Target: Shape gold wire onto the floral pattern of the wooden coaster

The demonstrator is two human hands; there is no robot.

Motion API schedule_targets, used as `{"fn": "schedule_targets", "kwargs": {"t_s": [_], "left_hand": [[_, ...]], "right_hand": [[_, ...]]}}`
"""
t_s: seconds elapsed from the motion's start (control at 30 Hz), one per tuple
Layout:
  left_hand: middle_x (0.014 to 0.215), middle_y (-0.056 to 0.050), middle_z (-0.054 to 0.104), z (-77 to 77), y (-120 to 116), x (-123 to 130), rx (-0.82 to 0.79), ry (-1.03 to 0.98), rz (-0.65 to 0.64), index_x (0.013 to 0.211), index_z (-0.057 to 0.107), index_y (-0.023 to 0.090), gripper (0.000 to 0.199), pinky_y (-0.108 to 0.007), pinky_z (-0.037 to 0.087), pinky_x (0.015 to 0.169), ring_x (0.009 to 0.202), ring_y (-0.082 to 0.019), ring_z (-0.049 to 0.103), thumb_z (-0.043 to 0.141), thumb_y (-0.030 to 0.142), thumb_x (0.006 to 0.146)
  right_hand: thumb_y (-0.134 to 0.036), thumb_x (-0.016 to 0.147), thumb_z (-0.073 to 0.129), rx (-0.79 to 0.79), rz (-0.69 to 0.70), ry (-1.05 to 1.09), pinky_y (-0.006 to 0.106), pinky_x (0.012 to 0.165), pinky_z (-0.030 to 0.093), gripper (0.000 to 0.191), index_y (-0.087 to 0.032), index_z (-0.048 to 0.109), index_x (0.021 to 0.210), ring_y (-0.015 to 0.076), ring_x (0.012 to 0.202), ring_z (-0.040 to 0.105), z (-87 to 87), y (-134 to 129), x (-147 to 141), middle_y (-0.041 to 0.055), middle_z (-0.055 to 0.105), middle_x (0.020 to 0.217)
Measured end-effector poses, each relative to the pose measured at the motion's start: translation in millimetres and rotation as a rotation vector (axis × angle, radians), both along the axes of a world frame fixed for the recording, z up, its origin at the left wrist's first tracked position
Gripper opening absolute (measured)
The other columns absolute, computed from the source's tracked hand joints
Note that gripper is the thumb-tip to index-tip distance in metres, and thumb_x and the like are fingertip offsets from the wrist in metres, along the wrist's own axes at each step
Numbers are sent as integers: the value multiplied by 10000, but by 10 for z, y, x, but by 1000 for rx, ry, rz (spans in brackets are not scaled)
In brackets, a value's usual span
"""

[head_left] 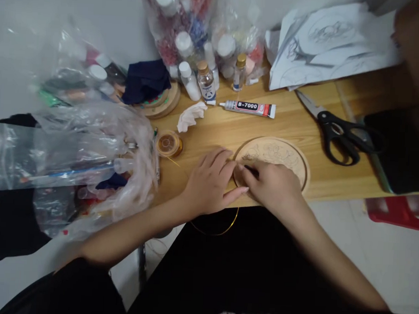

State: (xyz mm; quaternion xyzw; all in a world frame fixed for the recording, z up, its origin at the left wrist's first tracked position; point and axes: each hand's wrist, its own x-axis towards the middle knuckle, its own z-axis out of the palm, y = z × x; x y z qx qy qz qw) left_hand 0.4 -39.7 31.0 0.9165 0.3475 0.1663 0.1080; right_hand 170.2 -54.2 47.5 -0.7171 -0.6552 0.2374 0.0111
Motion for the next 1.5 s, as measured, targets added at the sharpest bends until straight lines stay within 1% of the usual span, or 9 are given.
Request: {"fn": "schedule_targets", "kwargs": {"t_s": [0.17, 0.37, 0.5, 0.63, 0.87, 1.17, 1.3, 1.4, 1.5], "left_hand": [[1144, -206, 624, 25, 65, -75, 12, 10, -62, 1005, 638, 53, 500, -501, 501, 959, 1106, -343, 566, 514, 529, 920], [1066, -141, 663, 40, 321, -48, 29, 29, -58, 943, 661, 100, 205, -438, 511, 882, 1012, -286, 601, 502, 229, 934], [902, -52, 684, 92, 524, 45, -281, -76, -86, 926, 680, 148, 192, -330, 502, 783, 864, -186, 619, 499, 207, 952], [831, -19, 699, 178, 648, 166, -536, -98, -109, 832, 699, 157, 138, -281, 485, 741, 800, -148, 630, 598, 217, 904], [779, 8, 709, 204, 676, 218, -717, -82, -147, 760, 703, 162, 129, -240, 461, 704, 743, -112, 629, 614, 155, 853], [700, 23, 672, 193, 683, 215, -972, -216, -42, 712, 659, 142, 141, -201, 430, 634, 665, -86, 584, 614, 183, 839], [641, 35, 607, 143, 667, 217, -864, -205, -37, 690, 629, 142, 183, -205, 393, 592, 619, -82, 530, 606, 195, 864], [743, 3, 635, 61, 661, 181, -562, -170, -61, 770, 652, 148, 146, -245, 422, 658, 707, -114, 563, 594, 211, 888], [885, -45, 669, -43, 666, 123, -228, -94, -87, 895, 663, 154, 179, -308, 452, 730, 821, -168, 599, 522, 253, 943]], "right_hand": [[-360, 857, 519, 38, -46, -35, 267, 471, 248, 267, -230, 744, 795, 163, 494, 524, -38, 22, -48, 51, 665, 626], [-368, 864, 536, 108, -54, -71, 265, 471, 203, 244, -236, 739, 835, 153, 454, 504, -57, -97, -2, 33, 658, 590], [-411, 867, 551, 101, -45, -89, 257, 474, 200, 277, -206, 713, 776, 154, 451, 520, -62, -155, -18, 40, 642, 563], [-390, 886, 535, 183, 27, -23, 252, 472, 208, 273, -195, 702, 795, 138, 478, 542, -70, -190, -31, 35, 654, 592], [-339, 905, 507, 302, 70, 104, 236, 486, 259, 258, -187, 691, 805, 128, 516, 557, -86, -231, -10, 28, 662, 624], [-291, 885, 454, 328, -20, 302, 222, 466, 312, 249, -195, 628, 736, 92, 415, 464, -25, -416, 41, -27, 535, 487], [-305, 899, 439, 267, -82, 347, 220, 473, 310, 312, -188, 569, 641, 84, 412, 446, -32, -413, 74, -25, 505, 473], [-324, 875, 424, 216, -102, 283, 231, 476, 287, 329, -189, 536, 597, 98, 411, 428, -60, -344, 111, -15, 468, 442], [-338, 863, 412, 164, -87, 166, 246, 494, 274, 315, -190, 582, 644, 128, 465, 487, -93, -255, 147, 17, 559, 510]]}}
